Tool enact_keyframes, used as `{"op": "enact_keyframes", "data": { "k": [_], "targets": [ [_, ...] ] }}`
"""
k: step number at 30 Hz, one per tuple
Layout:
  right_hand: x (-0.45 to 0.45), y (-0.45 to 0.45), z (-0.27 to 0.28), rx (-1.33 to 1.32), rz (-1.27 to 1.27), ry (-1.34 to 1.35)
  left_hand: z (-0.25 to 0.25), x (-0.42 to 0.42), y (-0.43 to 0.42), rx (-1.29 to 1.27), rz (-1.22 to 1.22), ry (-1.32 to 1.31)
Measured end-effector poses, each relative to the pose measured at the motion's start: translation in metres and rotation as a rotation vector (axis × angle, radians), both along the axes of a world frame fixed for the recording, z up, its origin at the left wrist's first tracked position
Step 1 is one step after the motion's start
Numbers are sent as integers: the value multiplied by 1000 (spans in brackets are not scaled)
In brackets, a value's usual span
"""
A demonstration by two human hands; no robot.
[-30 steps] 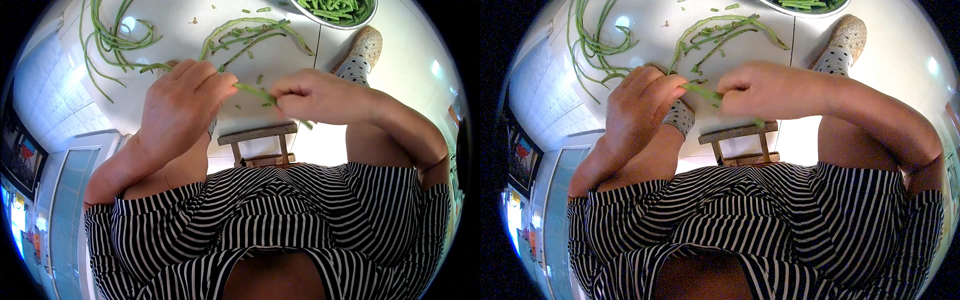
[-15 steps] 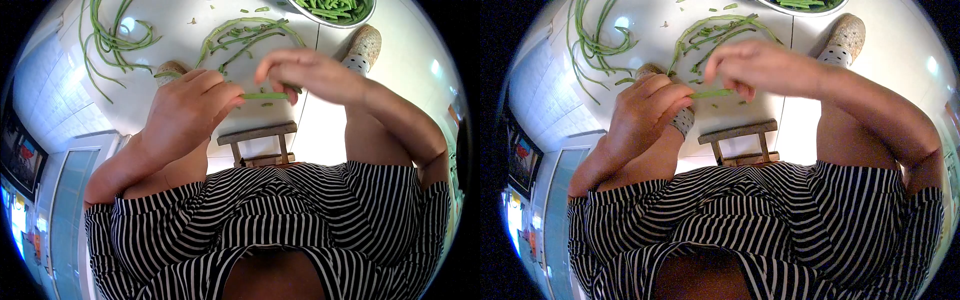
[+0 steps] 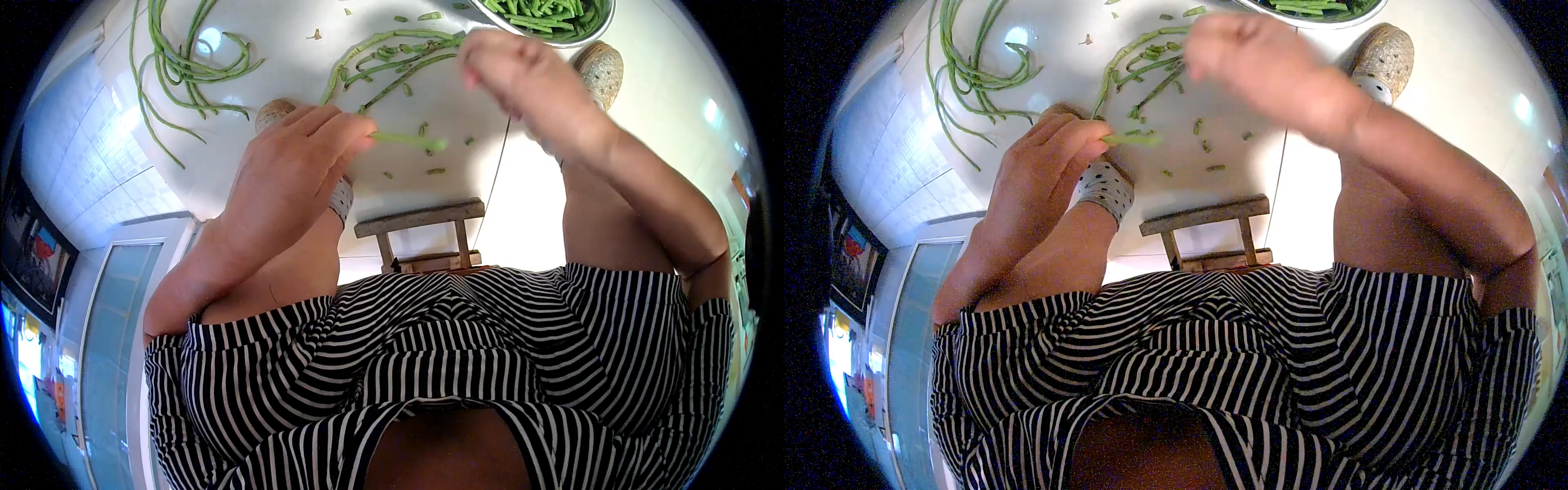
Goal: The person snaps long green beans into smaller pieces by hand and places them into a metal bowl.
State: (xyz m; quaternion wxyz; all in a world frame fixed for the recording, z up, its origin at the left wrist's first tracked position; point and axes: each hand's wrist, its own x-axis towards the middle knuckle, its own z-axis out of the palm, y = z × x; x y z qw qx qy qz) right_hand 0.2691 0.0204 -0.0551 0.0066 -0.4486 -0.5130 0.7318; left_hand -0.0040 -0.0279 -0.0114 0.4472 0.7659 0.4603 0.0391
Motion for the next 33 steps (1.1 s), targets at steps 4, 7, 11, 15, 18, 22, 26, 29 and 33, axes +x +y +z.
{"op": "enact_keyframes", "data": {
  "k": [4, 7, 11, 15, 18, 22, 26, 29, 33],
  "targets": [
    [0, 18, 5, -256, -527, -5, 5, -1, 3, -62, -24, -28],
    [-9, 7, 18, -196, -160, -13, 6, 6, 1, -54, -71, -26],
    [-25, -21, 15, 20, 273, 199, 5, 16, 1, -33, -116, -69],
    [-26, -23, 21, 215, 352, 212, 2, 18, -1, -34, -132, -134],
    [-25, -19, 28, 299, 288, 271, 9, 18, 8, -278, -30, -134],
    [-28, -16, 22, 384, -21, 403, 2, 9, 21, -960, 442, -348],
    [-18, 11, 26, -34, -317, 218, -6, 11, 17, -1142, 845, -641],
    [-20, 5, 17, -142, -443, 177, -10, 11, 15, -1216, 893, -786],
    [-24, -16, 8, -332, -245, 272, -13, 18, 9, -1235, 850, -902]
  ]
}}
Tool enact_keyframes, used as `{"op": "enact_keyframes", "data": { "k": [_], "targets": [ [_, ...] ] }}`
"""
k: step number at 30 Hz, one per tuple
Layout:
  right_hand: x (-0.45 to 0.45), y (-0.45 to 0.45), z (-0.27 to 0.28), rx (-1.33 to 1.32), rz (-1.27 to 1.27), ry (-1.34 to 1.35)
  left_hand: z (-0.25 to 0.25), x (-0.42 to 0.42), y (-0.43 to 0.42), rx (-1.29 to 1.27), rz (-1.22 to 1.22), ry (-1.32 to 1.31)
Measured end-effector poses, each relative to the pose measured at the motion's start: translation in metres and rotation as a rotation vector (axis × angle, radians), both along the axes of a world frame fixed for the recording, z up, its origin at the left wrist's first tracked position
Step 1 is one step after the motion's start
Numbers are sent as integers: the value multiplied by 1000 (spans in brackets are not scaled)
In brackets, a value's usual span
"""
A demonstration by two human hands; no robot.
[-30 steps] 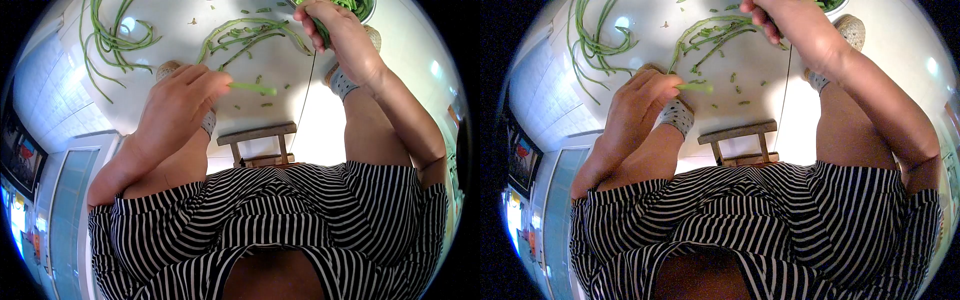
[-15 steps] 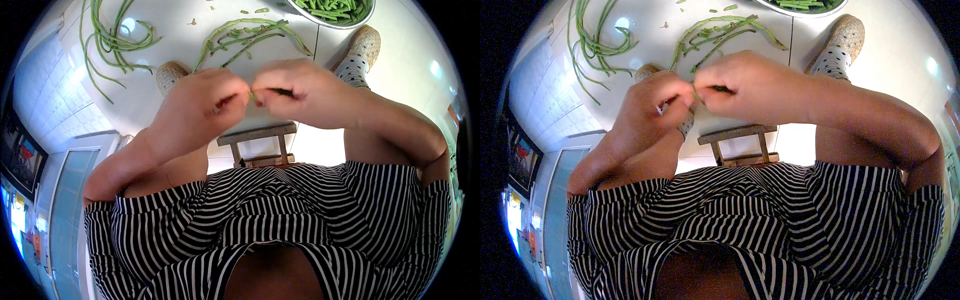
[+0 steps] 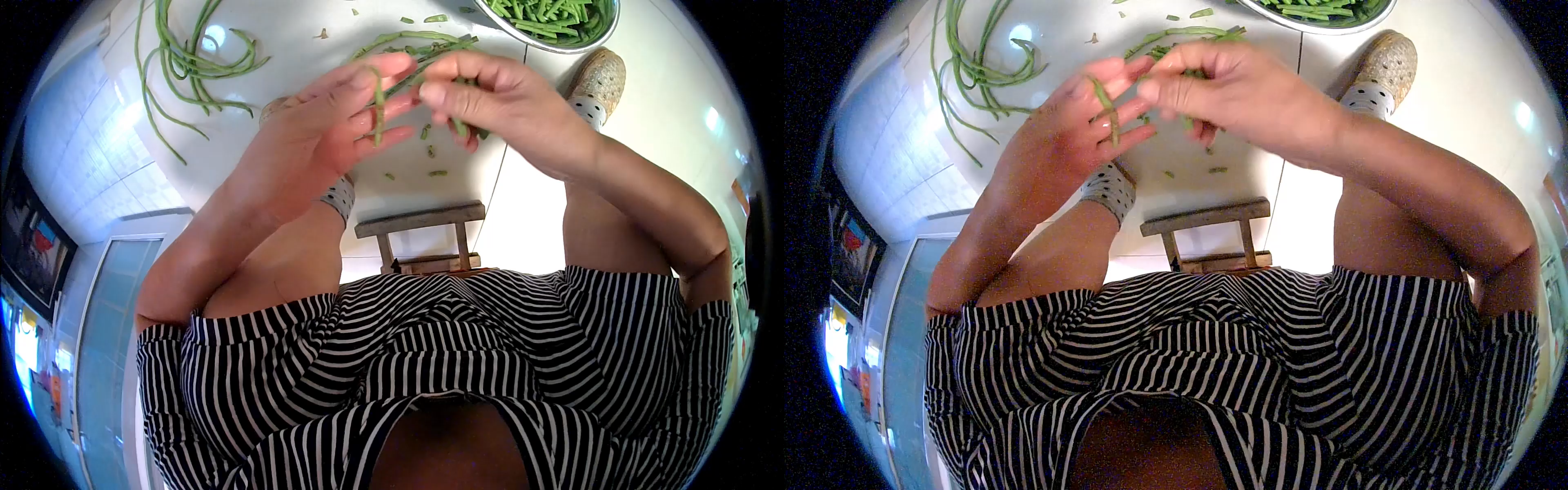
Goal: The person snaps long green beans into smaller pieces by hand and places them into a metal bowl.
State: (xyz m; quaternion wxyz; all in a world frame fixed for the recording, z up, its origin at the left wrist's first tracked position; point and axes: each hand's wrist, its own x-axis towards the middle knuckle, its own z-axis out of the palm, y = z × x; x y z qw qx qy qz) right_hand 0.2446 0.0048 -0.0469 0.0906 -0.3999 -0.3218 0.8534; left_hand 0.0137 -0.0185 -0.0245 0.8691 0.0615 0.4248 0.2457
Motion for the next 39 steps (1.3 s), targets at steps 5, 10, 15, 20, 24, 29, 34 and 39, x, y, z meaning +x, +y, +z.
{"op": "enact_keyframes", "data": {
  "k": [5, 10, 15, 20, 24, 29, 34, 39],
  "targets": [
    [-10, -2, 7, -61, 19, 11, 0, 13, 4, 12, -141, -106],
    [-6, 2, 1, -76, -16, 39, -2, 15, -2, -62, -78, 62],
    [-4, 3, -2, -38, -73, 18, -9, -2, 1, -176, -192, 6],
    [-1, -2, -8, -16, -68, 42, 2, 1, 4, -148, -195, 152],
    [-1, 2, -3, -3, -70, 54, 0, -1, 1, 5, -256, 263],
    [1, 5, -1, -41, -38, 52, 3, 3, 0, 84, -251, 314],
    [3, 3, -1, -46, -37, 47, 6, 3, 1, -4, -201, 245],
    [0, 0, -2, -24, -41, 39, 4, 5, 2, 153, -375, 340]
  ]
}}
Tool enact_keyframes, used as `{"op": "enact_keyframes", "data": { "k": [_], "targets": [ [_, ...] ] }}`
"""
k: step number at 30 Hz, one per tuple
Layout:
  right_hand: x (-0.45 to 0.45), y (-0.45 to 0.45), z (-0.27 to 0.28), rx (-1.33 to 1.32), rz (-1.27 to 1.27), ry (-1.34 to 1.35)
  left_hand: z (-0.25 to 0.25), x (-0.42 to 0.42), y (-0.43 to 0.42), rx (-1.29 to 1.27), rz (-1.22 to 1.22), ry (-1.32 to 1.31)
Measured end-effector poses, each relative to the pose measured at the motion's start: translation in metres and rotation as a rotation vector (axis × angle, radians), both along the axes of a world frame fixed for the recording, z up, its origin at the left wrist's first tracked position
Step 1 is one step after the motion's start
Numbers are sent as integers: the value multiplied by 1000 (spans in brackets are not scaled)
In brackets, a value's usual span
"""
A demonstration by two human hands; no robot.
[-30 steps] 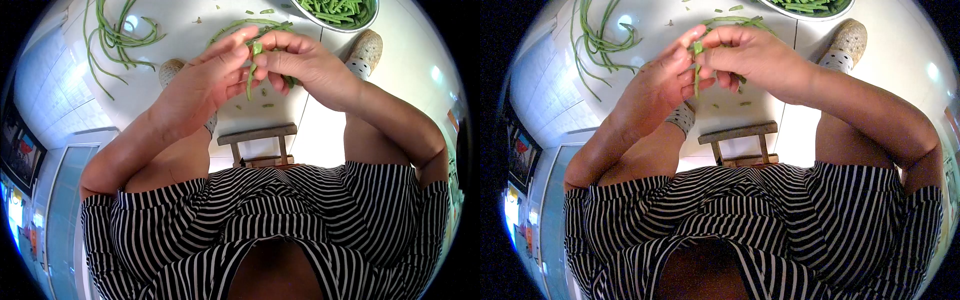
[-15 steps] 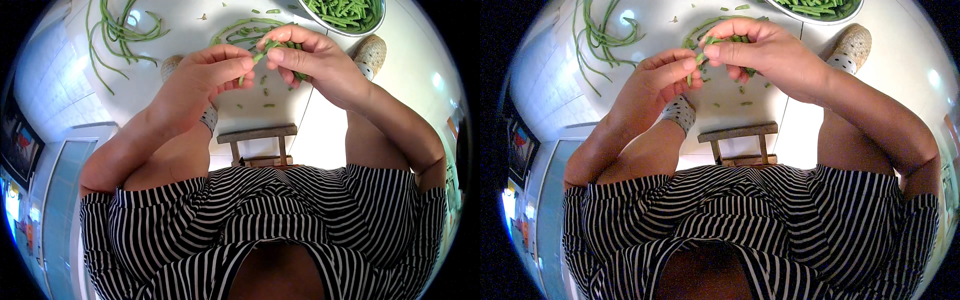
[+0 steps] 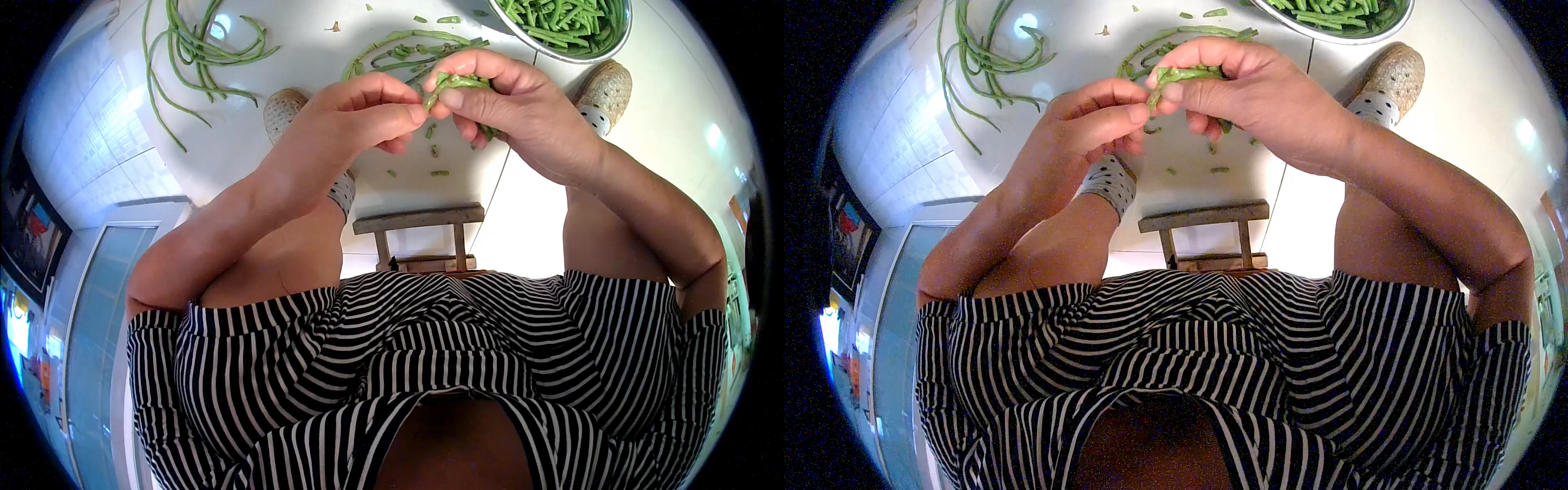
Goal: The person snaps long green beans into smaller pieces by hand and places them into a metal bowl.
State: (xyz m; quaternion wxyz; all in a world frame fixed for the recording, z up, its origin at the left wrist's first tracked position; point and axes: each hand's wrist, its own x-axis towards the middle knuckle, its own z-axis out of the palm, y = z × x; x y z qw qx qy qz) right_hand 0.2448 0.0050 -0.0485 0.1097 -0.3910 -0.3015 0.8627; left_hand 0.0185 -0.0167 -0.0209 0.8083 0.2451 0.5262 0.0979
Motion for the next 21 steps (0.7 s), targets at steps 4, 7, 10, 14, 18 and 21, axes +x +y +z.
{"op": "enact_keyframes", "data": {
  "k": [4, 7, 10, 14, 18, 21],
  "targets": [
    [1, -2, -3, 10, -5, -8, 1, 0, 1, 42, -53, 73],
    [5, 6, 1, 2, 40, -37, -9, -4, 2, 128, -160, 127],
    [12, 18, 2, 163, 73, -290, -21, -7, -5, 186, -288, 183],
    [39, 43, -9, 415, -82, -540, -35, -16, -14, 787, -493, 392],
    [71, 65, -24, 1148, 141, -952, -56, -40, -9, 949, -569, 579],
    [62, 66, -14, 1450, 267, -1084, -96, -77, 17, 1109, -596, 733]
  ]
}}
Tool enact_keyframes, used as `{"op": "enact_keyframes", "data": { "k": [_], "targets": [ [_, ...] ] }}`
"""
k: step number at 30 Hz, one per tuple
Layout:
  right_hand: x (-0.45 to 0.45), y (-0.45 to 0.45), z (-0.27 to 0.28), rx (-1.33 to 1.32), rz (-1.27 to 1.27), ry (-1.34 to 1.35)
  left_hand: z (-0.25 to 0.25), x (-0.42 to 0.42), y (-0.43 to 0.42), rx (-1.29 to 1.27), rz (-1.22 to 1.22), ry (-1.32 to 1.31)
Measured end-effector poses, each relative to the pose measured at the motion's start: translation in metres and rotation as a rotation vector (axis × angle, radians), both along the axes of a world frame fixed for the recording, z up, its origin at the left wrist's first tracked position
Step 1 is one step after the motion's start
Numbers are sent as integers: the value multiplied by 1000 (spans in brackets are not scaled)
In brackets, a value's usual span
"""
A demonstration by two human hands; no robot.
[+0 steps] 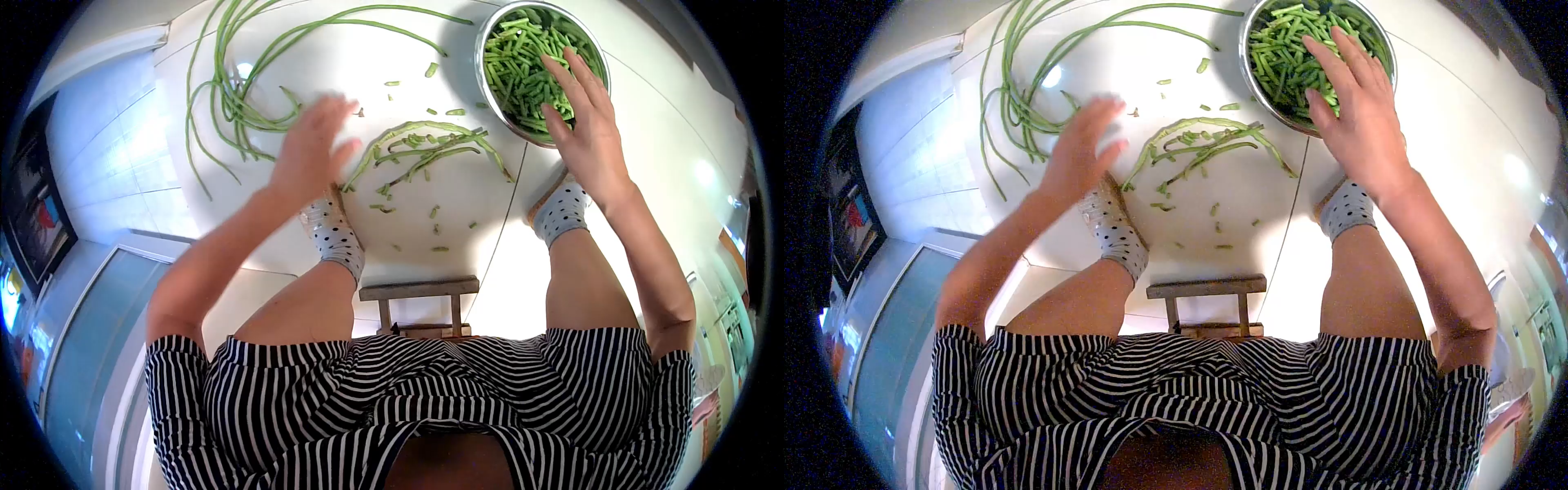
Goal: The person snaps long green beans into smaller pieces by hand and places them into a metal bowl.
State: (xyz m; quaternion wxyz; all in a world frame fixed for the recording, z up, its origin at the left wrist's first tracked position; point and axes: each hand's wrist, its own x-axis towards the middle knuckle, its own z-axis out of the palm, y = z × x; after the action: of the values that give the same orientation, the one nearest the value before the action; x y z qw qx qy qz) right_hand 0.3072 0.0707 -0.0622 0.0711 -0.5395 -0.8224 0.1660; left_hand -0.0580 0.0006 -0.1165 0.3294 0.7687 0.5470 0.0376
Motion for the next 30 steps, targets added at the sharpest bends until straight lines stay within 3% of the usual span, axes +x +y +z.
{"op": "enact_keyframes", "data": {
  "k": [1, 5, 9, 11, 14, 15, 17, 19, 21, 25, 27, 29, 30],
  "targets": [
    [-5, -3, 7, -98, -32, 90, -13, -13, 14, 152, -22, 48],
    [-25, -24, 18, -300, 82, 272, -49, -50, 78, 269, 140, 262],
    [-33, -41, 20, -426, 167, 294, -60, -64, 116, 161, 272, 403],
    [-33, -43, 21, -445, 179, 311, -64, -71, 121, 65, 118, 578],
    [-30, -42, 19, -463, 184, 314, -72, -82, 120, 131, 236, 415],
    [-29, -40, 19, -466, 153, 358, -57, -75, 120, 130, 232, 412],
    [-28, -37, 21, -468, 111, 399, -18, -65, 113, -49, 477, 16],
    [-28, -34, 25, -434, 2, 462, 3, -71, 104, 39, 462, -318],
    [-24, -30, 24, -435, 14, 432, 40, -68, 97, 44, 482, -489],
    [-29, -22, 31, -350, -22, 499, 127, -43, 68, 118, 453, -410],
    [-31, -19, 29, -376, 144, 619, 150, -34, 54, 162, 433, -392],
    [-36, -22, 28, -507, 119, 711, 156, -32, 44, 156, 469, -343],
    [-37, -18, 28, -877, 46, 958, 156, -32, 41, 155, 511, -323]
  ]
}}
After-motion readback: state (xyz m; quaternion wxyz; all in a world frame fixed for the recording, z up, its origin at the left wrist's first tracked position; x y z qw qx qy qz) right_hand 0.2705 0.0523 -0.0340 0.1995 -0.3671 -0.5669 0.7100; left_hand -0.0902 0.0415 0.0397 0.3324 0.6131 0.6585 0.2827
